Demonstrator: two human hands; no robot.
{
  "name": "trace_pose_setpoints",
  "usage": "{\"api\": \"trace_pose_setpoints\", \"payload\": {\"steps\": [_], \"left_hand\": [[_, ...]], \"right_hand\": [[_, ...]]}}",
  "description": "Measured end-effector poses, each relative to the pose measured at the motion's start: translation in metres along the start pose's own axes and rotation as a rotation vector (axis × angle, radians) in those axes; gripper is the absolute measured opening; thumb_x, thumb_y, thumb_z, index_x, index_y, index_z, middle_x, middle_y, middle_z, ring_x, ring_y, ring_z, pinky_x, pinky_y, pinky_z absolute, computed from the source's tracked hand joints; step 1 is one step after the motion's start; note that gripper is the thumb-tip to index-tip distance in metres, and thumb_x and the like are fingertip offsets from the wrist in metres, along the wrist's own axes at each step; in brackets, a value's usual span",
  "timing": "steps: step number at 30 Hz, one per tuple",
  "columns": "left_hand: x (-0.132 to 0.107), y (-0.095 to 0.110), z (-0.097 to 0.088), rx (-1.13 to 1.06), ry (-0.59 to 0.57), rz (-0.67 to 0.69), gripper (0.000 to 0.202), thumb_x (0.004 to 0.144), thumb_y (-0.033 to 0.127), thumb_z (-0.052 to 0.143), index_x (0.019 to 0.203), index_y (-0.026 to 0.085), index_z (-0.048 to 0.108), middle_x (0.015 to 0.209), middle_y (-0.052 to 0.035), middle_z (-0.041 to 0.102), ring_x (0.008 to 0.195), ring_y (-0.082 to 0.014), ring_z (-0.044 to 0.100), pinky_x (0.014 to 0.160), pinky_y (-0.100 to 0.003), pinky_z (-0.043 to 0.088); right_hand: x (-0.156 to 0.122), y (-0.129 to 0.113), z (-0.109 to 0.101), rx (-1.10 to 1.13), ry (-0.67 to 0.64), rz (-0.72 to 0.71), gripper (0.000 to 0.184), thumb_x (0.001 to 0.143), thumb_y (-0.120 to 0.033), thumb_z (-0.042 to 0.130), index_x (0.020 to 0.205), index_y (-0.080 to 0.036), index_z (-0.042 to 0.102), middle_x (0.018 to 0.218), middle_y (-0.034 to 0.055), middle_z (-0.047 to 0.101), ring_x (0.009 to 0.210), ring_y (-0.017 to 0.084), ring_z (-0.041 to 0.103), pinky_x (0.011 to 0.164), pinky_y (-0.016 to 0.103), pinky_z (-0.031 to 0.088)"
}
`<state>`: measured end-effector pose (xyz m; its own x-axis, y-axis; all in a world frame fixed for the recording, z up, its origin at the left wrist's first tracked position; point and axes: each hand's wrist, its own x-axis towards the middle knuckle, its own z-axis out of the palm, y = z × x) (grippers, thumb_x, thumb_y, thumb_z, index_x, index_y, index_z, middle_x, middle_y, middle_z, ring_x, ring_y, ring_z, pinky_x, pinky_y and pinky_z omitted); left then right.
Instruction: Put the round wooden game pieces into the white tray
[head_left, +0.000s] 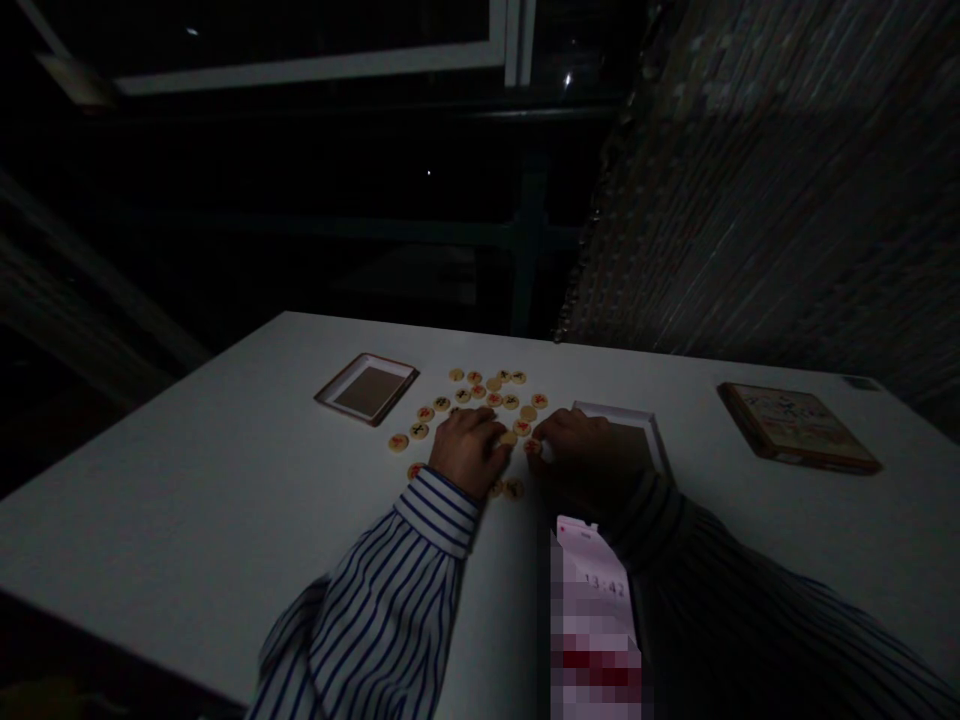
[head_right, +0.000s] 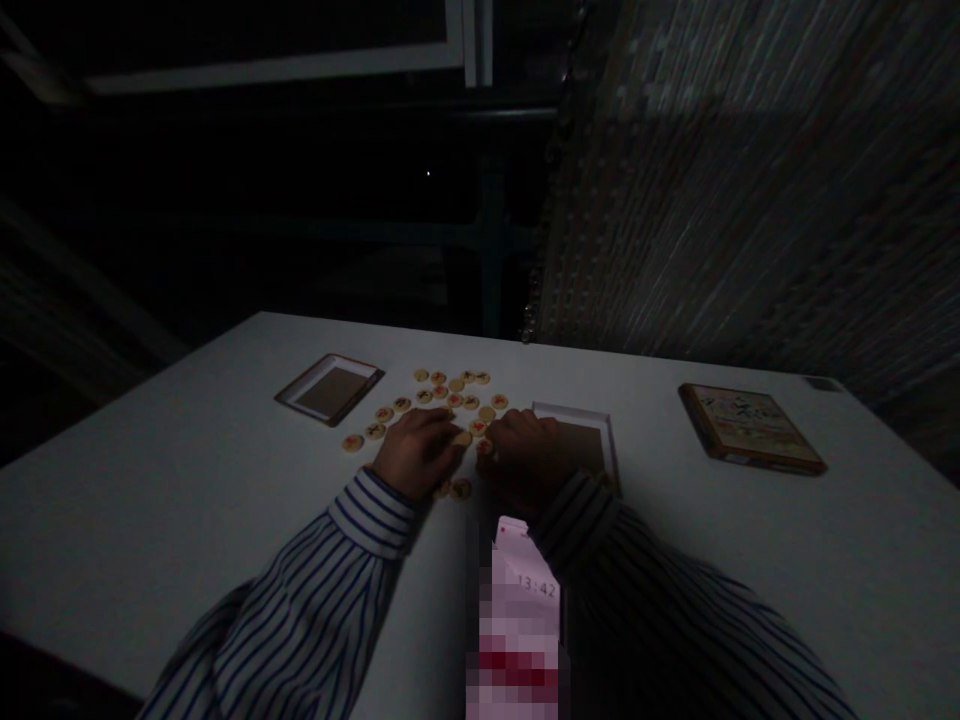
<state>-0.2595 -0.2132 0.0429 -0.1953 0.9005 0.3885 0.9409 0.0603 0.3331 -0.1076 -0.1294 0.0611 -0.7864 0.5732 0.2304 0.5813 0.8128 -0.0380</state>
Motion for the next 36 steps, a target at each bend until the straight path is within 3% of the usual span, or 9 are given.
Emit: {"api": "trace_pose_setpoints", "payload": {"steps": [12, 23, 36], "left_hand": [[0.001, 0.002, 0.003, 0.028, -0.014, -0.041, 0.025, 0.071, 0.032, 0.056, 0.092, 0.021, 0.064, 0.110, -0.0064, 0.058, 0.102, -0.0236, 0.049, 0.089, -0.041, 0.039], [0.005, 0.002, 0.008, 0.060, -0.001, -0.021, 0.026, 0.070, 0.035, 0.057, 0.091, 0.022, 0.065, 0.110, -0.0072, 0.057, 0.104, -0.0255, 0.047, 0.090, -0.044, 0.036], [0.004, 0.004, 0.010, 0.104, -0.010, -0.016, 0.026, 0.071, 0.037, 0.057, 0.091, 0.022, 0.065, 0.111, -0.0078, 0.056, 0.104, -0.0262, 0.046, 0.090, -0.045, 0.035]], "right_hand": [[-0.003, 0.000, -0.002, 0.010, 0.028, -0.004, 0.026, 0.078, -0.035, 0.043, 0.089, -0.018, 0.060, 0.089, 0.0073, 0.060, 0.086, 0.020, 0.049, 0.070, 0.031, 0.026], [0.005, 0.001, -0.008, 0.106, 0.279, 0.080, 0.024, 0.073, -0.028, 0.048, 0.091, -0.017, 0.059, 0.089, 0.0071, 0.060, 0.085, 0.021, 0.050, 0.073, 0.032, 0.027], [0.006, 0.000, -0.006, 0.144, 0.286, 0.094, 0.024, 0.071, -0.025, 0.049, 0.092, -0.018, 0.058, 0.088, 0.0059, 0.060, 0.085, 0.020, 0.049, 0.075, 0.032, 0.028]]}}
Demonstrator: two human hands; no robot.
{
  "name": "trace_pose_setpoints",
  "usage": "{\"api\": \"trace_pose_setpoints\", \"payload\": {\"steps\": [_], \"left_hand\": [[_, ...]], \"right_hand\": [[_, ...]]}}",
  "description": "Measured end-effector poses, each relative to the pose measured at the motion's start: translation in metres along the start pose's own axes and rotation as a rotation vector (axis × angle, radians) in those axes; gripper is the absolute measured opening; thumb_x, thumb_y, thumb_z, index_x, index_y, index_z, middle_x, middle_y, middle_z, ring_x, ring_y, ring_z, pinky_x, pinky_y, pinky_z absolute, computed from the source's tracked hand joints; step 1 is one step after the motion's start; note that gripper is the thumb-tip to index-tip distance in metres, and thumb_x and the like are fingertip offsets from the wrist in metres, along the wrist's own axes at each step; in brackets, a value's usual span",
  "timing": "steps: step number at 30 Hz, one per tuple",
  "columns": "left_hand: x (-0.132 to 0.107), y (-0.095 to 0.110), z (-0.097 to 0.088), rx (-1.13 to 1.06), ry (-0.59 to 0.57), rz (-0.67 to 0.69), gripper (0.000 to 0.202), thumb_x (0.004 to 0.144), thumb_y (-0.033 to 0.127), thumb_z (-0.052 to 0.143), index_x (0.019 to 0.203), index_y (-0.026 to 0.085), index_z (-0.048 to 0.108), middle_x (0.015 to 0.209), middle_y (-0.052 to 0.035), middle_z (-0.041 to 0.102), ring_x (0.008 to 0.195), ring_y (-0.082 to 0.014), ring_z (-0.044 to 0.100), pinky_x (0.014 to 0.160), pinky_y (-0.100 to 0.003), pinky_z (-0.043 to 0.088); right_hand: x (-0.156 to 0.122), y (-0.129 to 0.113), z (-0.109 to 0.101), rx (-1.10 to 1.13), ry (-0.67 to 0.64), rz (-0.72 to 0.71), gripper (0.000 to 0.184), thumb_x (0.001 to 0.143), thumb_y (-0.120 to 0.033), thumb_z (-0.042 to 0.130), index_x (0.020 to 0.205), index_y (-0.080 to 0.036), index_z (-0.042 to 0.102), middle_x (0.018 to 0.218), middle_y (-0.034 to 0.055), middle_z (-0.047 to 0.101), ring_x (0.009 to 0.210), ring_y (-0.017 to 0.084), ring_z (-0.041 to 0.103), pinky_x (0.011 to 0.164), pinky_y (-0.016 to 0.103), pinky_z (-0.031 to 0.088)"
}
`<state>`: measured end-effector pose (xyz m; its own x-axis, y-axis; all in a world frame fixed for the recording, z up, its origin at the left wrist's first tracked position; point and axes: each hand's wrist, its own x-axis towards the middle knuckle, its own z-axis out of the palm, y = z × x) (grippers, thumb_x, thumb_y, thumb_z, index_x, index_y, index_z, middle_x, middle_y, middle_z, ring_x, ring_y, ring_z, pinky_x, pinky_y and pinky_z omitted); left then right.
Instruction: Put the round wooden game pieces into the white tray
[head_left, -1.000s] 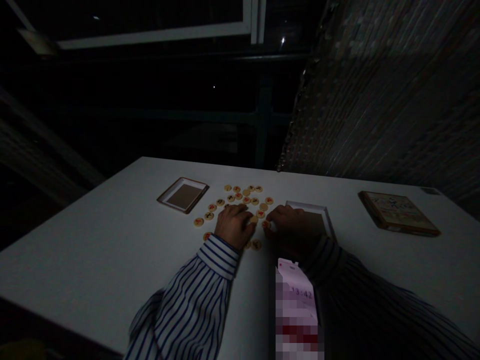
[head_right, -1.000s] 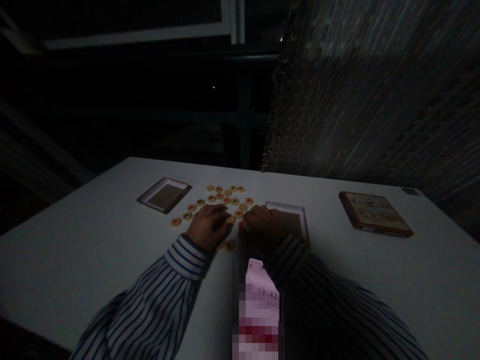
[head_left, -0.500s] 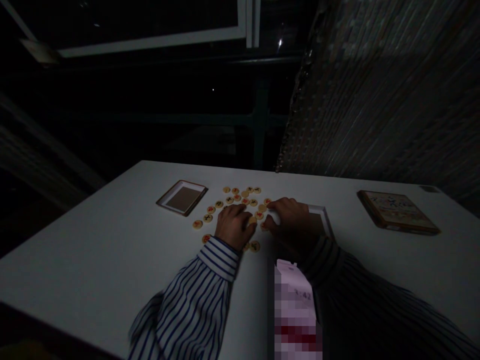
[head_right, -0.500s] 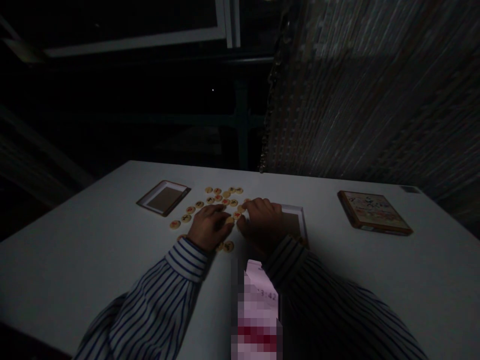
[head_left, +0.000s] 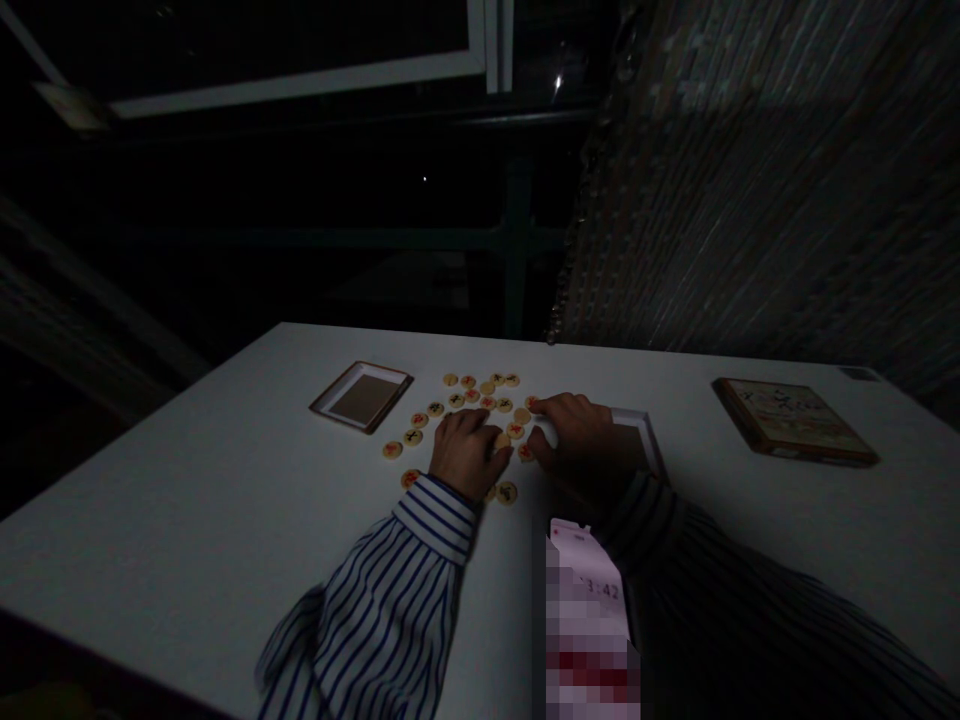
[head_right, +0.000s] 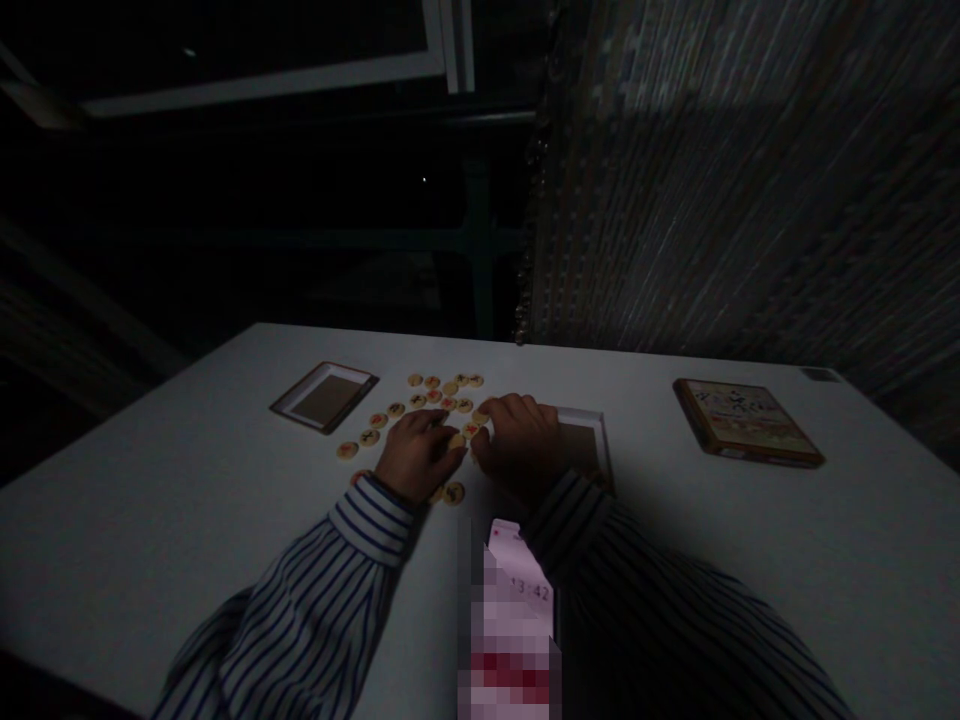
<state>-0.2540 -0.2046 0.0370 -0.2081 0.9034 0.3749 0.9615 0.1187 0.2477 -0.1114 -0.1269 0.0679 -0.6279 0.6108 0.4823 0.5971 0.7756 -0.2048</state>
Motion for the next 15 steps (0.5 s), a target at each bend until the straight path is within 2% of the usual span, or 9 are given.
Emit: {"api": "trace_pose_setpoints", "payload": {"steps": [5, 11, 15], "left_hand": [[0.0015, -0.0006, -0.0015, -0.030, 0.006, 0.014, 0.025, 0.071, 0.036, 0.057, 0.090, 0.021, 0.065, 0.111, -0.0075, 0.056, 0.105, -0.0259, 0.046, 0.090, -0.045, 0.035], [0.0026, -0.0039, -0.0013, -0.133, 0.103, 0.049, 0.026, 0.073, 0.036, 0.057, 0.093, 0.021, 0.063, 0.112, -0.0064, 0.056, 0.105, -0.0237, 0.047, 0.092, -0.042, 0.036], [0.0035, -0.0019, -0.0072, -0.260, 0.163, 0.011, 0.027, 0.076, 0.035, 0.054, 0.097, 0.019, 0.061, 0.107, -0.0063, 0.058, 0.102, -0.0207, 0.050, 0.091, -0.038, 0.038]], "right_hand": [[0.0010, 0.0023, 0.0026, 0.008, -0.004, 0.003, 0.025, 0.071, -0.026, 0.049, 0.093, -0.019, 0.058, 0.089, 0.0058, 0.059, 0.085, 0.020, 0.049, 0.074, 0.032, 0.028], [0.0001, -0.0003, -0.0015, 0.001, 0.005, 0.006, 0.024, 0.072, -0.026, 0.049, 0.094, -0.018, 0.057, 0.089, 0.0061, 0.059, 0.086, 0.020, 0.049, 0.075, 0.032, 0.029], [0.0000, -0.0012, -0.0033, 0.022, 0.011, 0.013, 0.023, 0.074, -0.025, 0.048, 0.094, -0.018, 0.057, 0.090, 0.0059, 0.060, 0.086, 0.020, 0.049, 0.077, 0.032, 0.029]]}}
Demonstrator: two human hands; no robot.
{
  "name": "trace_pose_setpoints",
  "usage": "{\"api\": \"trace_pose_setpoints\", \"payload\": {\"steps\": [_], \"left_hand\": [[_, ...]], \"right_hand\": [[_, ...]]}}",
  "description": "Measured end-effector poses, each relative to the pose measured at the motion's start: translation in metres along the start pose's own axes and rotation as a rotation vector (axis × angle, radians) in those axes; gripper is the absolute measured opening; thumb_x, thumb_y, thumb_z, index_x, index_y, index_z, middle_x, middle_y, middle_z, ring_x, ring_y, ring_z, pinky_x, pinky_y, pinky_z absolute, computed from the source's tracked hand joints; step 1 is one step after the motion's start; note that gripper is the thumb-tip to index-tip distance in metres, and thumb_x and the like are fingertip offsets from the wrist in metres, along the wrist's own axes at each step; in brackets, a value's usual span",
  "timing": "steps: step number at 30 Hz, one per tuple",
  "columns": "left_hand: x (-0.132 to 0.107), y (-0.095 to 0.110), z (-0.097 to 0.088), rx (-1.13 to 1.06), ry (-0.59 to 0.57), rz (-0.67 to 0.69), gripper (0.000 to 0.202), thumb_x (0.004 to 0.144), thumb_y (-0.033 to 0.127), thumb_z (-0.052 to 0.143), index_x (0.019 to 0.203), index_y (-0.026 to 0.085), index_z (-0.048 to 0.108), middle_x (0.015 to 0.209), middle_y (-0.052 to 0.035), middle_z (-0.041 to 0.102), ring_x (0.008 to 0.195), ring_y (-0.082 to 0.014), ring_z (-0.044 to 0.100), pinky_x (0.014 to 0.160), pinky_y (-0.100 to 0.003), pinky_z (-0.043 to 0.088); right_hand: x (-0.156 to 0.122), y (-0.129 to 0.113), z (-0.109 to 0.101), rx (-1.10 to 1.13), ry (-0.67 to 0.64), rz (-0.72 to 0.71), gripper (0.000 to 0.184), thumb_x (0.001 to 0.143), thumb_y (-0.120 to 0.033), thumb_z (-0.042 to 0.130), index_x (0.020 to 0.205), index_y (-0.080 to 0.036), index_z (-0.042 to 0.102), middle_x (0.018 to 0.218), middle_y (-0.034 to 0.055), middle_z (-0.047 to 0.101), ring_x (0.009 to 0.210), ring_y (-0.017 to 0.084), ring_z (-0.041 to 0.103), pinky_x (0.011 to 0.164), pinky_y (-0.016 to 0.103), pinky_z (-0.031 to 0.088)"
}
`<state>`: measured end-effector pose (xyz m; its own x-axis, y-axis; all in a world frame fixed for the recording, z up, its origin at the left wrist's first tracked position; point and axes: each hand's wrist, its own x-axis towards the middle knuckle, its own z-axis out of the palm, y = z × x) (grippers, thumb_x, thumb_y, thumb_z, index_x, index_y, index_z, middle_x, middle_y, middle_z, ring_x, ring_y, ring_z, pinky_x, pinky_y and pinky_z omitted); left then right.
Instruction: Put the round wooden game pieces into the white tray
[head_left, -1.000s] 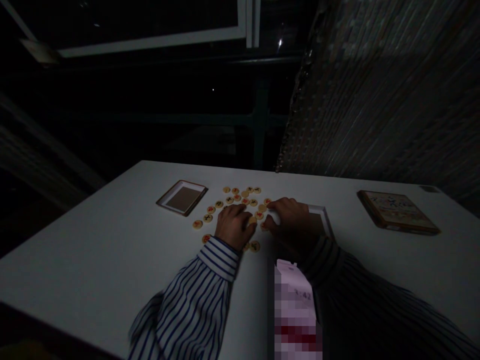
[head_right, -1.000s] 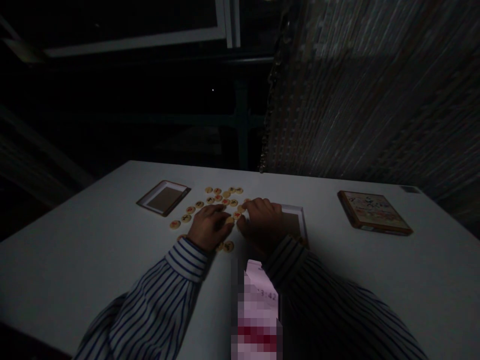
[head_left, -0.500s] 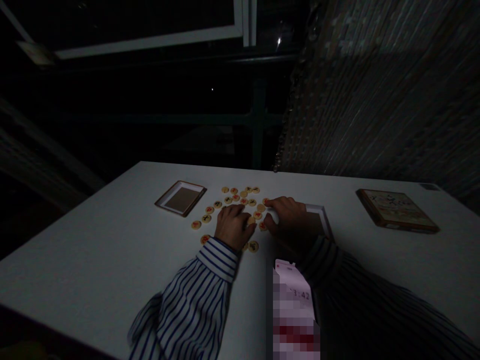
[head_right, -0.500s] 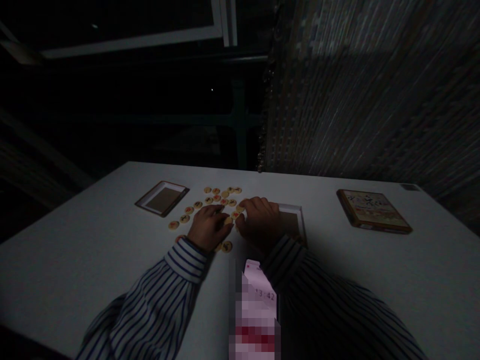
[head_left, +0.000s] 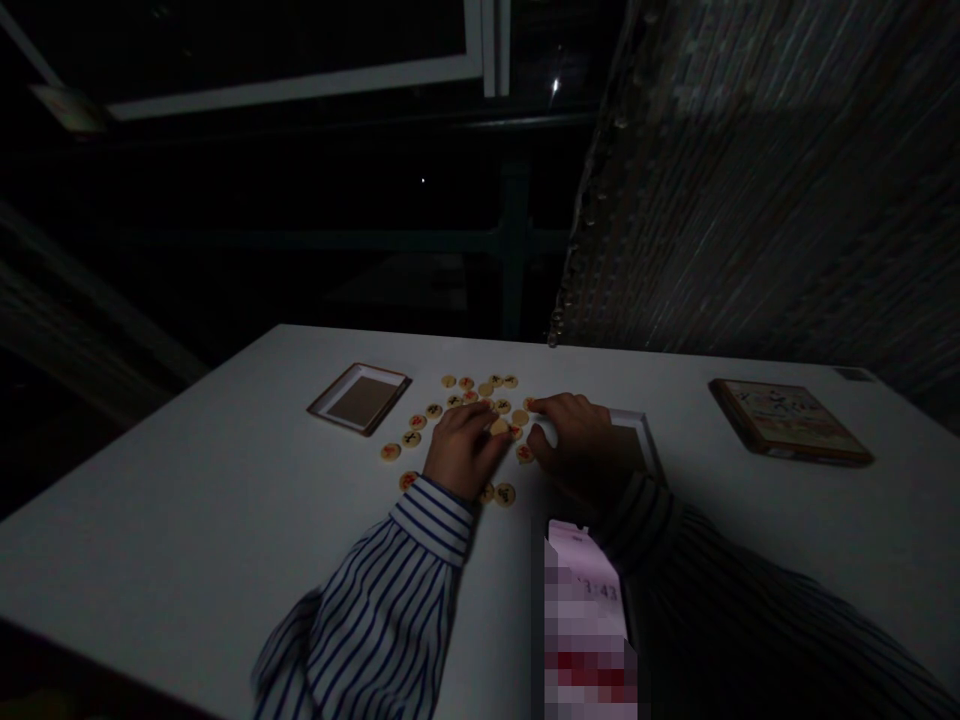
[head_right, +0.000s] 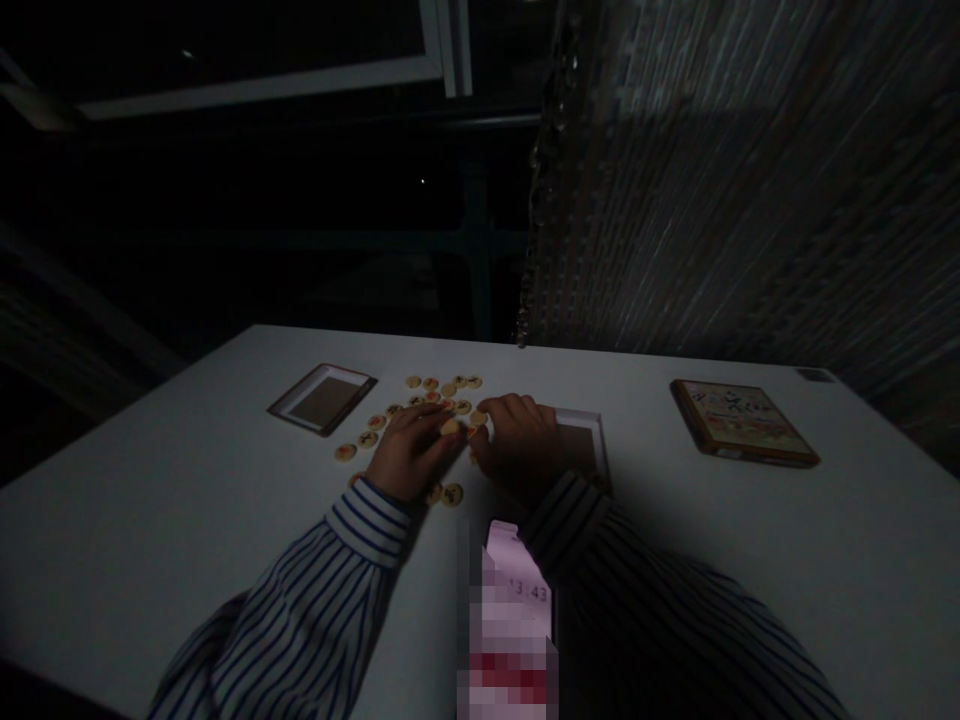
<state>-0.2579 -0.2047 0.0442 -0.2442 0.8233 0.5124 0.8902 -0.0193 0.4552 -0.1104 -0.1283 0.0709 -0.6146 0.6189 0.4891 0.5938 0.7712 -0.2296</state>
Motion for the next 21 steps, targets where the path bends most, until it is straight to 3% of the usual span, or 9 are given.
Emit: {"api": "trace_pose_setpoints", "payload": {"steps": [5, 9, 14, 21], "left_hand": [[0.0028, 0.0060, -0.0070, -0.145, 0.043, -0.107, 0.025, 0.075, 0.030, 0.056, 0.098, 0.020, 0.061, 0.096, -0.0052, 0.061, 0.096, -0.0191, 0.053, 0.088, -0.036, 0.041], [0.0022, 0.0057, -0.0071, -0.299, 0.098, -0.185, 0.030, 0.075, 0.032, 0.056, 0.101, 0.019, 0.060, 0.098, -0.0054, 0.061, 0.095, -0.0178, 0.054, 0.086, -0.033, 0.042], [0.0010, 0.0070, -0.0084, -0.516, 0.083, -0.338, 0.036, 0.073, 0.038, 0.057, 0.103, 0.018, 0.060, 0.087, -0.0046, 0.065, 0.077, -0.0152, 0.059, 0.072, -0.028, 0.047], [0.0027, 0.0093, -0.0089, -0.766, 0.087, -0.432, 0.034, 0.072, 0.039, 0.058, 0.096, 0.015, 0.064, 0.088, -0.0065, 0.066, 0.079, -0.0159, 0.059, 0.072, -0.028, 0.047]], "right_hand": [[0.0002, 0.0016, 0.0008, -0.013, 0.009, -0.021, 0.023, 0.074, -0.023, 0.048, 0.094, -0.017, 0.057, 0.091, 0.0066, 0.059, 0.086, 0.020, 0.049, 0.076, 0.032, 0.030], [-0.0005, 0.0011, 0.0013, -0.009, 0.029, -0.025, 0.023, 0.073, -0.023, 0.048, 0.093, -0.017, 0.057, 0.089, 0.0064, 0.060, 0.086, 0.020, 0.049, 0.076, 0.032, 0.030], [-0.0009, 0.0009, 0.0015, 0.042, 0.048, -0.020, 0.022, 0.073, -0.022, 0.047, 0.091, -0.017, 0.057, 0.090, 0.0061, 0.060, 0.086, 0.020, 0.049, 0.077, 0.032, 0.029], [-0.0001, 0.0015, 0.0018, 0.046, 0.041, -0.026, 0.022, 0.072, -0.023, 0.048, 0.092, -0.017, 0.057, 0.090, 0.0061, 0.061, 0.086, 0.020, 0.049, 0.075, 0.032, 0.029]]}}
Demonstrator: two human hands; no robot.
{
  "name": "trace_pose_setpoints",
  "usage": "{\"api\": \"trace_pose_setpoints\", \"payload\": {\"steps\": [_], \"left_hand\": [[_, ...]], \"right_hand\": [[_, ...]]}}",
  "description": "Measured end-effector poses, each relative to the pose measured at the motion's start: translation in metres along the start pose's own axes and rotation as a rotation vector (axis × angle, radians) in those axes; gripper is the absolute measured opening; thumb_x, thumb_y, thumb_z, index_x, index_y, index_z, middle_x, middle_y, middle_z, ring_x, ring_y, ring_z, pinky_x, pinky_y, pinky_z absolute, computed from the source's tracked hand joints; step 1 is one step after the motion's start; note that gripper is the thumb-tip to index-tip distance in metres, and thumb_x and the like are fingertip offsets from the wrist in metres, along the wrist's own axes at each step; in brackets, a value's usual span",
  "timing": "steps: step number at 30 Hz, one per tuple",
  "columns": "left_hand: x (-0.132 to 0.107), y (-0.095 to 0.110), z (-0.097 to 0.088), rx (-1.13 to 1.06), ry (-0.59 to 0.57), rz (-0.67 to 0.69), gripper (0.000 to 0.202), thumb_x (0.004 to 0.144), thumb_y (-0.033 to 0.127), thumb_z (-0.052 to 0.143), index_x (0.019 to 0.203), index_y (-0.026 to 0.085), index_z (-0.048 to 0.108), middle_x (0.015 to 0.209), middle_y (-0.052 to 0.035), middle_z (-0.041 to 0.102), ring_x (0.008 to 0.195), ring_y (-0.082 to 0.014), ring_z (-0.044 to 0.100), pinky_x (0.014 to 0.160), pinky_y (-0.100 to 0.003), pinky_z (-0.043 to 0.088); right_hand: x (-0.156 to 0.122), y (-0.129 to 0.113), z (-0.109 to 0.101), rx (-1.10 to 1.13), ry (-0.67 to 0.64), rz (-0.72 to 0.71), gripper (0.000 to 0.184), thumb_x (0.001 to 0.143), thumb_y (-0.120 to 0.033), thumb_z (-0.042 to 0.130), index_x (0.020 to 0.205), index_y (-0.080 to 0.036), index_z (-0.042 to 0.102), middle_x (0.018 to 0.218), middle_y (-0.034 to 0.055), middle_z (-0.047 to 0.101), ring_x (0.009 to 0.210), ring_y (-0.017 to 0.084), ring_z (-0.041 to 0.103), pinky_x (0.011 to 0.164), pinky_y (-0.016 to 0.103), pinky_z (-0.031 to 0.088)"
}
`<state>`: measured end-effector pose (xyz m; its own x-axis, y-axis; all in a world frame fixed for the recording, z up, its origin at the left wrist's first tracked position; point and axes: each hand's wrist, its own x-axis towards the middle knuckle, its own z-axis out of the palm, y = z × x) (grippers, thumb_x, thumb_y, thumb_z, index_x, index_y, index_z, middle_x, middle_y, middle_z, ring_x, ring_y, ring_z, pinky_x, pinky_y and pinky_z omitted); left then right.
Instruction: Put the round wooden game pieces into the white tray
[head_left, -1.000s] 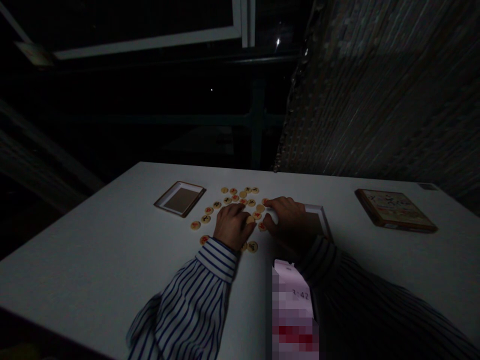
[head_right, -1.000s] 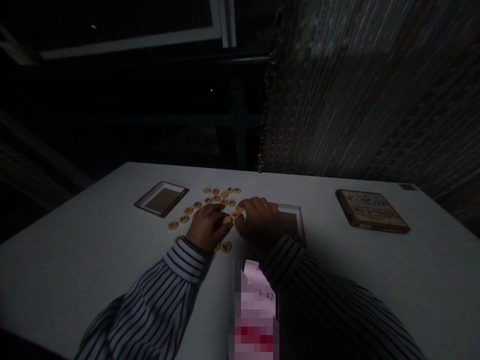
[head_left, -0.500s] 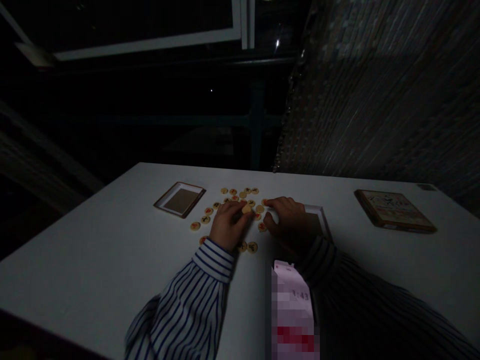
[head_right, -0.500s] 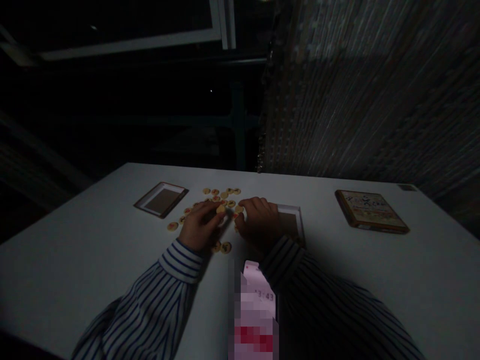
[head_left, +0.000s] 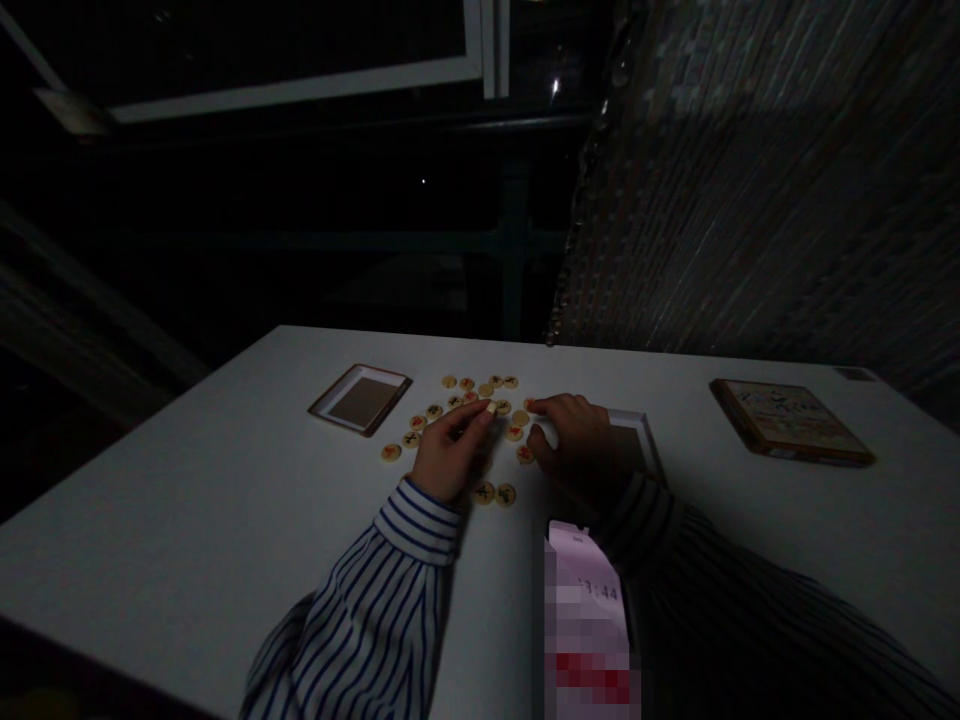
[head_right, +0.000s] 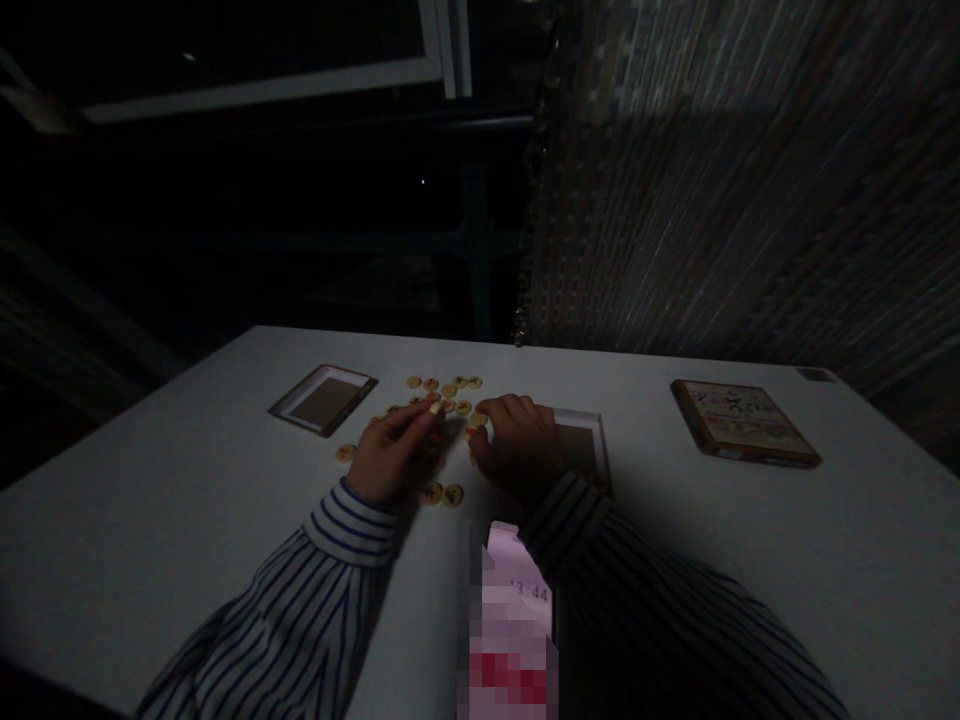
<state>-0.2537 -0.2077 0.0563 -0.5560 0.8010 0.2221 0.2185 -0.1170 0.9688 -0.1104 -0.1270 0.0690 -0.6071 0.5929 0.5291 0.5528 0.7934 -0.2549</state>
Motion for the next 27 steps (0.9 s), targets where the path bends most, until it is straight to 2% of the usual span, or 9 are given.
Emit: {"api": "trace_pose_setpoints", "payload": {"steps": [5, 10, 15, 20, 27], "left_hand": [[-0.0003, -0.0003, -0.0001, -0.163, -0.059, -0.153, 0.041, 0.071, 0.044, 0.057, 0.099, 0.014, 0.062, 0.078, -0.0051, 0.065, 0.058, -0.0115, 0.055, 0.052, -0.024, 0.045], [-0.0015, -0.0027, 0.0001, -0.274, -0.057, -0.254, 0.040, 0.069, 0.044, 0.059, 0.095, 0.014, 0.062, 0.060, 0.0002, 0.058, 0.046, -0.0086, 0.049, 0.041, -0.019, 0.037], [-0.0019, -0.0036, -0.0001, -0.327, -0.074, -0.274, 0.036, 0.069, 0.045, 0.059, 0.087, 0.015, 0.064, 0.057, 0.0019, 0.055, 0.042, -0.0063, 0.045, 0.039, -0.018, 0.033], [-0.0015, -0.0037, 0.0004, -0.328, -0.100, -0.265, 0.035, 0.069, 0.045, 0.059, 0.082, 0.013, 0.064, 0.057, 0.0013, 0.055, 0.044, -0.0062, 0.046, 0.041, -0.018, 0.034], [-0.0028, -0.0024, 0.0026, -0.359, -0.124, -0.280, 0.036, 0.068, 0.046, 0.060, 0.085, 0.013, 0.063, 0.057, 0.0013, 0.056, 0.042, -0.0056, 0.043, 0.040, -0.018, 0.032]], "right_hand": [[-0.0005, 0.0010, 0.0003, 0.024, 0.000, -0.016, 0.022, 0.072, -0.023, 0.049, 0.091, -0.018, 0.058, 0.089, 0.0058, 0.061, 0.085, 0.020, 0.050, 0.075, 0.032, 0.030], [-0.0011, 0.0003, -0.0008, 0.026, 0.004, -0.040, 0.021, 0.074, -0.022, 0.048, 0.092, -0.017, 0.057, 0.091, 0.0060, 0.061, 0.087, 0.019, 0.050, 0.077, 0.031, 0.031], [-0.0006, 0.0010, 0.0004, 0.041, 0.005, -0.054, 0.021, 0.072, -0.022, 0.050, 0.091, -0.017, 0.057, 0.090, 0.0062, 0.061, 0.086, 0.020, 0.051, 0.076, 0.033, 0.031], [-0.0001, 0.0023, 0.0022, 0.074, 0.021, -0.080, 0.019, 0.073, -0.022, 0.049, 0.089, -0.017, 0.058, 0.089, 0.0053, 0.062, 0.085, 0.020, 0.052, 0.074, 0.032, 0.031], [-0.0002, 0.0010, 0.0012, 0.122, 0.013, -0.135, 0.019, 0.078, -0.023, 0.048, 0.092, -0.018, 0.060, 0.088, 0.0049, 0.063, 0.084, 0.018, 0.053, 0.075, 0.032, 0.032]]}}
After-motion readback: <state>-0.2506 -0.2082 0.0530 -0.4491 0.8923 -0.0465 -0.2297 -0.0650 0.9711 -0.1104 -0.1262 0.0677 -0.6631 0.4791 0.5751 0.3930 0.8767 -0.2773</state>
